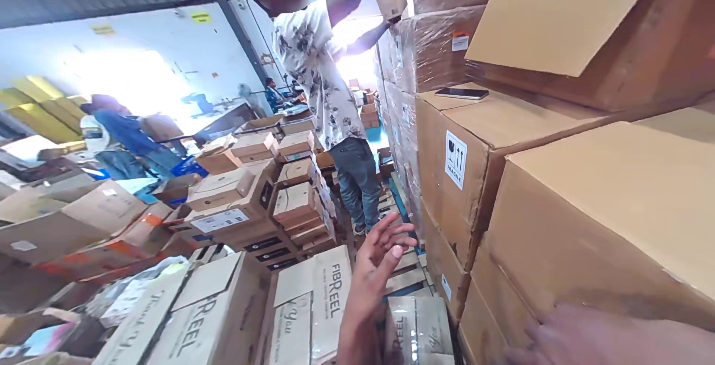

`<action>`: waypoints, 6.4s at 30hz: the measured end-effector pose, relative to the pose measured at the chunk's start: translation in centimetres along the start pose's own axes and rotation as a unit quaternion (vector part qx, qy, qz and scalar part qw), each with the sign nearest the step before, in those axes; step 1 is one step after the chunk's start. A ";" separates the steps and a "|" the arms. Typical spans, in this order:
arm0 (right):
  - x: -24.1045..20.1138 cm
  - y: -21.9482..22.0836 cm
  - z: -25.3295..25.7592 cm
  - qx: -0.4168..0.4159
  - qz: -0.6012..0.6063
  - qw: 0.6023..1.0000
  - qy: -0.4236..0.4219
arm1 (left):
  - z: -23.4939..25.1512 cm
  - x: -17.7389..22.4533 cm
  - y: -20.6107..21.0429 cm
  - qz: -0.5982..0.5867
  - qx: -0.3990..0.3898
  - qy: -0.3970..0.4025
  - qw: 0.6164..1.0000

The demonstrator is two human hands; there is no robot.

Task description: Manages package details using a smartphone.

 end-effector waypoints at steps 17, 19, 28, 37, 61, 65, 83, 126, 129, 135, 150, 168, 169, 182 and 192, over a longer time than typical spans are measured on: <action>0.5 -1.9 -0.2 0.075 0.120 0.988 -0.055 | -0.9 0.4 -0.8 0.002 0.010 0.003 1.000; 0.4 -3.1 -0.8 0.101 0.220 0.967 -0.079 | -1.1 0.5 -1.1 0.005 0.016 0.007 1.000; 1.3 -4.3 -1.2 0.192 0.612 0.726 -0.250 | -1.8 1.9 -2.2 0.019 0.069 0.022 0.997; 1.8 -5.0 -1.9 0.172 0.737 0.559 -0.339 | -0.4 3.0 0.4 -0.014 -0.003 0.072 0.997; 1.5 -4.9 -2.3 0.147 0.724 0.566 -0.366 | 0.7 7.0 6.2 -0.083 -0.012 0.134 0.988; 1.5 -5.0 -2.3 0.146 0.722 0.569 -0.367 | 0.6 7.0 6.1 -0.080 -0.013 0.135 0.987; 0.9 -4.8 -1.8 0.131 0.721 0.577 -0.361 | -0.3 6.7 5.7 -0.083 -0.016 0.136 0.987; 1.3 -4.5 -1.2 0.128 0.723 0.594 -0.328 | -0.7 6.0 5.2 -0.082 -0.029 0.130 0.988; 1.2 -4.6 -1.3 0.131 0.723 0.595 -0.325 | -0.6 5.8 5.2 -0.084 -0.029 0.132 0.987; 1.3 -4.5 -1.2 0.135 0.721 0.601 -0.319 | -0.8 5.9 5.2 -0.084 -0.030 0.129 0.988; 1.3 -4.5 -1.3 0.134 0.713 0.605 -0.329 | -0.9 6.0 5.2 -0.077 -0.028 0.134 0.988; 1.4 -4.5 -1.3 0.140 0.705 0.615 -0.323 | -1.0 5.9 5.1 -0.084 -0.033 0.126 0.988; 1.4 -4.5 -1.3 0.142 0.705 0.617 -0.319 | -1.0 5.9 5.1 -0.084 -0.031 0.126 0.988; 1.5 -4.4 -1.0 0.139 0.705 0.616 -0.323 | -1.1 5.8 5.0 -0.080 -0.033 0.123 0.989; 1.5 -4.4 -1.1 0.139 0.698 0.619 -0.331 | -1.2 5.7 5.0 -0.079 -0.032 0.125 0.988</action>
Point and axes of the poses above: each hand's wrist, its own z-axis towards the middle knuckle, its own y-axis out of the palm, x = y × z, the point moved 1 cm from there along z, towards the middle knuckle, and after that the axes turned 12 degrees about y, right-handed, at the moved point
